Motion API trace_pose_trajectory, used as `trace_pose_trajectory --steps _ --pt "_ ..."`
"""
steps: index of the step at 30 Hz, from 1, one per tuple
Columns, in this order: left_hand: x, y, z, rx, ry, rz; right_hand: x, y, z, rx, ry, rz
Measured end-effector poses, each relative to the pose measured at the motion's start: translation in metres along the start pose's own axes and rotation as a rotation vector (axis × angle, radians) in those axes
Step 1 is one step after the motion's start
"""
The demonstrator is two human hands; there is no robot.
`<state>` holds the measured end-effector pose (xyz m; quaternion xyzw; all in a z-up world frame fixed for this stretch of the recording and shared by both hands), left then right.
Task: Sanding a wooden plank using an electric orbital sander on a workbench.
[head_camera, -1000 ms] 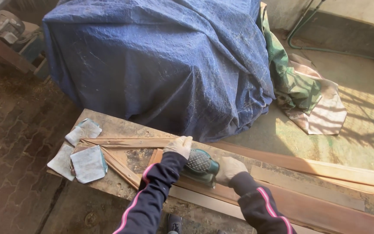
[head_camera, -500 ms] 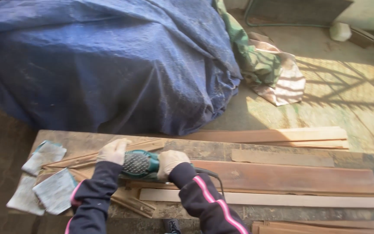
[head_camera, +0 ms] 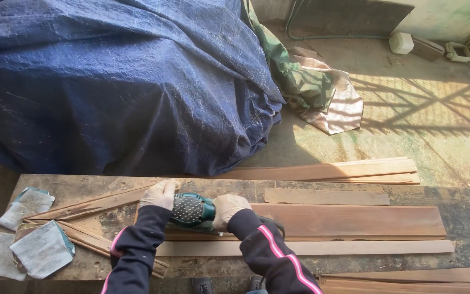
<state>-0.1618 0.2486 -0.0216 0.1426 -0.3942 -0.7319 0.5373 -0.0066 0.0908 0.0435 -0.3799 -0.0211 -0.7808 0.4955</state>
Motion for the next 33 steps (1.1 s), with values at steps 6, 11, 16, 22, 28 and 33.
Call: trace_pose_trajectory --steps 6,11,16,22,28,33 --pt "0.018 0.068 -0.07 -0.055 -0.029 -0.04 0.038 0.069 0.029 -0.014 0.001 -0.052" --pt "0.037 0.126 -0.132 -0.11 -0.056 -0.044 0.064 0.144 0.041 0.011 0.012 -0.137" --pt "0.06 0.176 -0.193 -0.079 -0.09 -0.072 0.081 0.22 0.044 0.006 0.007 -0.161" --pt "0.092 0.231 -0.25 -0.069 -0.043 -0.167 0.106 0.3 0.051 0.013 0.029 -0.231" --pt "0.127 0.258 -0.267 0.03 -0.106 -0.08 0.127 0.341 0.052 0.016 0.013 -0.242" --pt "0.134 0.251 -0.264 0.071 -0.098 -0.087 0.133 0.338 0.042 0.01 -0.041 -0.328"
Point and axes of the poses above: each hand's wrist, its own x-axis away from the middle knuckle, its own z-axis out of the back of the hand, y = z × x, the point moved 9 cm from there along -x, towards the middle knuckle, and after that the axes turned 2 degrees about -x, right-handed, at the moved point
